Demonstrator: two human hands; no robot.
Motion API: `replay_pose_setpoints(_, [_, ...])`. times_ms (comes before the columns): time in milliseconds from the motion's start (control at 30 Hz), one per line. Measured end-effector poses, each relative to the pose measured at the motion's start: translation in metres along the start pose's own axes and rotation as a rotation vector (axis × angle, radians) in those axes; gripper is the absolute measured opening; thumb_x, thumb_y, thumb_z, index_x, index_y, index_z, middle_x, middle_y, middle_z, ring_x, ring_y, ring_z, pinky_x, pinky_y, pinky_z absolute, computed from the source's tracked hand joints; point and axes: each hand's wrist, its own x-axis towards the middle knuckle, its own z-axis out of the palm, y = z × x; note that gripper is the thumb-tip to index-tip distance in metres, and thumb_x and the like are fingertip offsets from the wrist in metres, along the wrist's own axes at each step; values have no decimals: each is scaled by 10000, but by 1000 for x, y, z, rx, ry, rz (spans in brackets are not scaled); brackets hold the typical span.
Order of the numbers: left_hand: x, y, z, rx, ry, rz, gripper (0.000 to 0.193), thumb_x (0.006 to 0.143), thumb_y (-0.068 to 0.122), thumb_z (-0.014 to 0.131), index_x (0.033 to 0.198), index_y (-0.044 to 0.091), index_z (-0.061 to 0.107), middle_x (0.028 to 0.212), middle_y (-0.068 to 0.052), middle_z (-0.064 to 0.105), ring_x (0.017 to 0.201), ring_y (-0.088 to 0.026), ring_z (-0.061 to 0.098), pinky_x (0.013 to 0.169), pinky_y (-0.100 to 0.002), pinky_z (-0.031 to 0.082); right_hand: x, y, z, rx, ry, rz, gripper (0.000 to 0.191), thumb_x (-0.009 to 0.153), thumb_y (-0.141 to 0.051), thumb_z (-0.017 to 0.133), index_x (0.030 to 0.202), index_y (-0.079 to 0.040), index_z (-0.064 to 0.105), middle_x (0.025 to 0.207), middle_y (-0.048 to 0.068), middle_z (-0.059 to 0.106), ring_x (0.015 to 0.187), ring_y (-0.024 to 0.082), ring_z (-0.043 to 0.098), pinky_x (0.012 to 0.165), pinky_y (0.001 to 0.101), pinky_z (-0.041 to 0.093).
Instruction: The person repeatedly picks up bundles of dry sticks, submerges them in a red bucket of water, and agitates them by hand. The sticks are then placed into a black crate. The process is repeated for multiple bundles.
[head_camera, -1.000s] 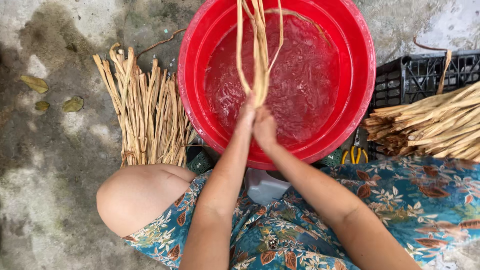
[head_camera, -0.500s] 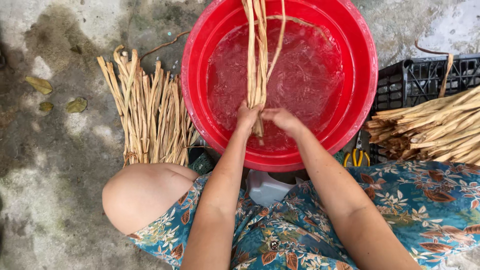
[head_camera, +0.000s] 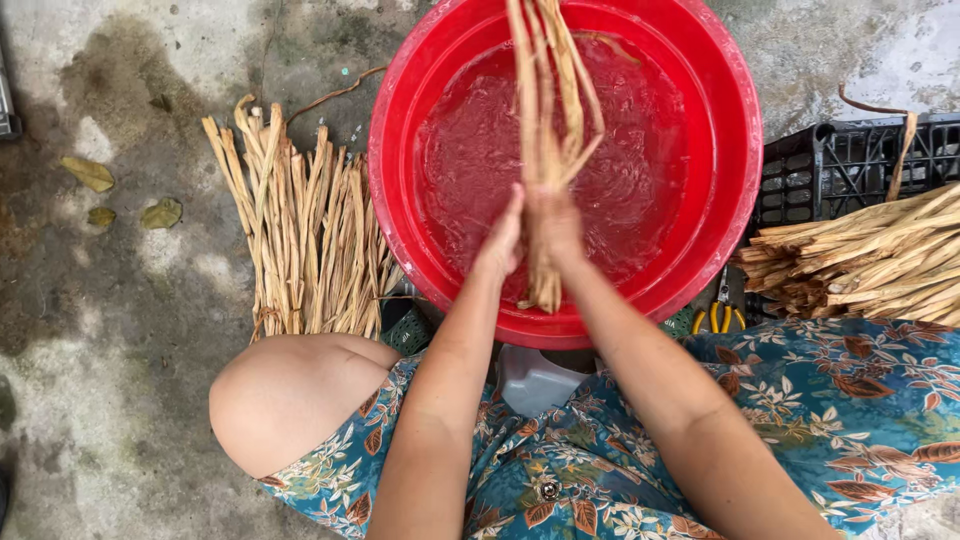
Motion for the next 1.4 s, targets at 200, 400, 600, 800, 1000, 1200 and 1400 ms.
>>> replay_pose_setpoints(200, [-1, 1, 12, -362, -69, 157, 838, 943, 689, 480, 1555, 122, 400, 1493, -137, 458, 1392, -323, 422, 1120, -510, 409, -21, -23, 30, -473, -163, 35, 479, 1067, -387, 334, 1497, -200, 433, 1120, 156, 642, 812, 324, 673, 660, 516, 623])
replay_pose_setpoints(400, [-1, -20, 30, -396, -188, 80, 693, 991, 538, 558, 1488, 57, 515, 1490, -141, 549, 1366, -280, 514, 1095, -429, 455, -2, -16, 3, -395, 40, 323, 416, 1092, -323, 348, 1334, -31, 518, 887, 131, 607, 658, 222, 601, 540, 357, 531])
replay_pose_setpoints(600, [-3, -10, 0, -468, -222, 344, 721, 932, 617, 412, 1525, 207, 407, 1533, -21, 465, 1394, -255, 460, 1077, -538, 447, -19, -4, 24, -1138, 360, -1033, 415, 1200, -378, 245, 1381, -171, 555, 1207, 137, 644, 955, 275, 663, 708, 303, 613])
replay_pose_setpoints(800, [-3, -10, 31, -276, -282, 115, 917, 924, 738, 426, 1610, 142, 304, 1640, -150, 366, 1470, -339, 370, 1152, -541, 346, 15, -11, -16, -458, 16, 198, 646, 1109, -553, 307, 1452, -56, 539, 1449, 205, 495, 1254, 291, 463, 1032, 463, 382])
replay_pose_setpoints(1000, [-16, 18, 5, -127, 64, 85, 911, 958, 694, 437, 1676, 250, 92, 1677, -158, 143, 1491, -324, 244, 1159, -590, 291, 37, -10, -68, -3, -191, 391, 736, 1017, -606, 439, 1529, -78, 462, 1621, 159, 463, 1512, 285, 383, 1233, 462, 266])
replay_pose_setpoints(1200, [-6, -9, 0, 442, 39, -78, 473, 901, 438, 703, 1247, 117, 683, 1116, -159, 737, 873, -243, 701, 645, -370, 601, 22, 3, -76, -529, -821, 297, 669, 874, -212, 752, 1492, -105, 518, 1389, 196, 580, 1260, 306, 556, 1108, 465, 401])
replay_pose_setpoints(1400, [-3, -15, -12, 410, 149, 26, 218, 960, 337, 719, 986, 121, 712, 864, -17, 730, 711, -130, 667, 596, -323, 524, 23, 9, -81, 162, -628, 545, 563, 832, 42, 584, 1387, -50, 584, 1152, 113, 722, 1002, 232, 721, 875, 391, 607])
